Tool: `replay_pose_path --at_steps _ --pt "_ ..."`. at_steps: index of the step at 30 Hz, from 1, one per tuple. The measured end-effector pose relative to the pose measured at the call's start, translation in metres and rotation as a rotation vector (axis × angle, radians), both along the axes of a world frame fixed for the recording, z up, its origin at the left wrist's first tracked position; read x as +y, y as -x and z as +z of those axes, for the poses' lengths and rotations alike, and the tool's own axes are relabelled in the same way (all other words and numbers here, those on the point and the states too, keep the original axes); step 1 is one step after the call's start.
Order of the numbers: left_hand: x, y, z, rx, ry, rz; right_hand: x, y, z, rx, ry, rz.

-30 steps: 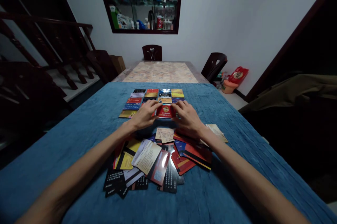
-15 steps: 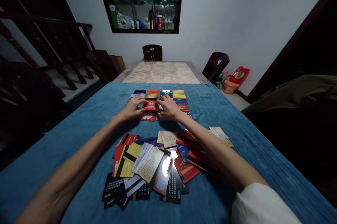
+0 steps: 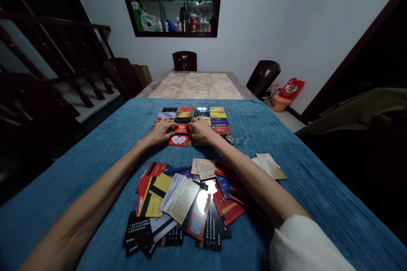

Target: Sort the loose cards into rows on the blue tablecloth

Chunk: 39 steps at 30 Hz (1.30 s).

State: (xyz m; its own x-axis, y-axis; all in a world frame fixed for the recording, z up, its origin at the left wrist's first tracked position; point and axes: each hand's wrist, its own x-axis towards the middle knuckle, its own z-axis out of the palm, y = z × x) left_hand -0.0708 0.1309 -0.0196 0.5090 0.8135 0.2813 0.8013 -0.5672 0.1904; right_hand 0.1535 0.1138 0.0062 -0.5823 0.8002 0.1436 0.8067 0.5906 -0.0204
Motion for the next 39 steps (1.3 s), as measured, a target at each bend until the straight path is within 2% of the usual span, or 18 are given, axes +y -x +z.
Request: replay_pose_path --at_steps 8,26,39 --pt "0.0 0.0 -0.005 0.022 0.041 0.016 0.008 0.002 -0.004 -0.045 0.02 0.006" --pt "-0.01 -0.003 0.003 0.063 0.013 0.025 0.017 0.0 -0.012 -0.038 0.041 0.025" --pt "-0.01 -0.005 0.0 0.084 0.004 0.024 0.016 0.001 -0.01 -0.041 0.045 -0.007"
